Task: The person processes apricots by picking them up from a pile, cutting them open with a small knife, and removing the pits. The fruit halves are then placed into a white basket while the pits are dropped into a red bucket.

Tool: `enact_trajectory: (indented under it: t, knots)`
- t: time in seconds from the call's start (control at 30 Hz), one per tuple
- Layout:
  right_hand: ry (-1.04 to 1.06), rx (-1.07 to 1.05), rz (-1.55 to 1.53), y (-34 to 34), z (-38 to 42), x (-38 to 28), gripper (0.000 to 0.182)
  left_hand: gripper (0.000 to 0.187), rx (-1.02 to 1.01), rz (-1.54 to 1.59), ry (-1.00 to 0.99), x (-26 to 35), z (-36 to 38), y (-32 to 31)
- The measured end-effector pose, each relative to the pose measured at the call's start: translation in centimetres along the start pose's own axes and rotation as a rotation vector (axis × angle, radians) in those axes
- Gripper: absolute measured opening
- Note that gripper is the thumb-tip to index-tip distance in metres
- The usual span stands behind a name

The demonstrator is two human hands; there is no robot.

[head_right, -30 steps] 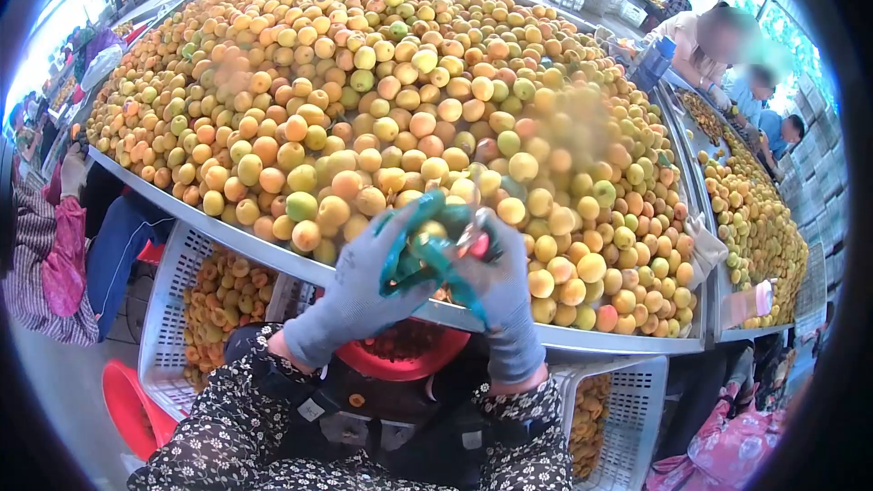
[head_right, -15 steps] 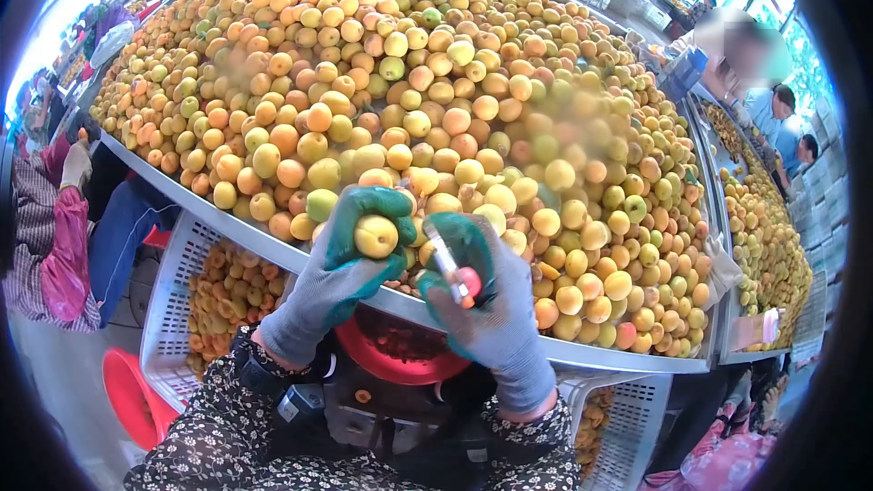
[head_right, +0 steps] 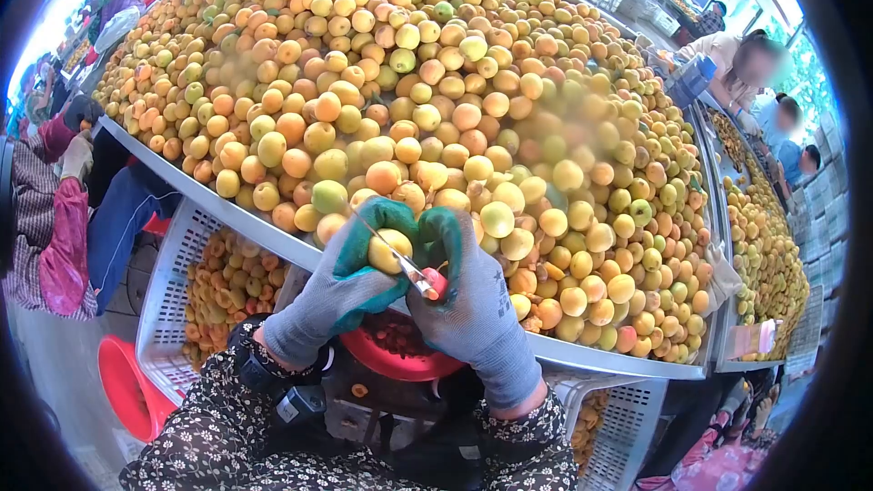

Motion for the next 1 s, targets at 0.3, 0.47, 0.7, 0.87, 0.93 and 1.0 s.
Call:
enact_trajectory:
  t: [0.3, 0.47, 0.7, 0.87, 0.93, 1.0]
  knots:
    - [-0.003, -0.022, -0.045, -1.0, -0.1, 1.4, 0.035, 0.037, 0.061, -0.350, -0.137, 1.5, 0.4, -0.3]
    - [0.013, -0.049, 0.063, -1.7, -0.5, 1.7, 0.038, 0.037, 0.191, -0.653, -0.185, 1.3, 0.7, 0.0]
    - [-0.101, 0.254, 0.657, 0.1, -2.6, 3.7, 0.045, 0.035, 0.322, -0.653, -0.461, 4.3, 1.6, 0.1]
    - [-0.101, 0.042, -0.136, 0.5, -1.0, 2.6, 0.018, 0.034, 0.196, 0.104, -0.053, 2.2, -0.2, 2.7]
    - [-0.045, -0.075, -0.093, -0.1, -1.3, 1.4, 0.015, 0.032, 0.174, -0.410, -0.381, 3.9, -0.3, 2.3]
    - [0.009, -0.194, -0.036, -0.5, -1.2, 1.2, 0.013, 0.032, 0.168, -0.425, -0.365, 4.0, -0.4, 2.2]
Point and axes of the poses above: each hand's wrist, its own z-axis away from the middle knuckle, its own y-axis out of the back of the hand, x = y × z, the point moved 5 cm from there along -z, towards the middle knuckle, and after that the axes turned 7 degrees about -z, right-handed, at the moved point
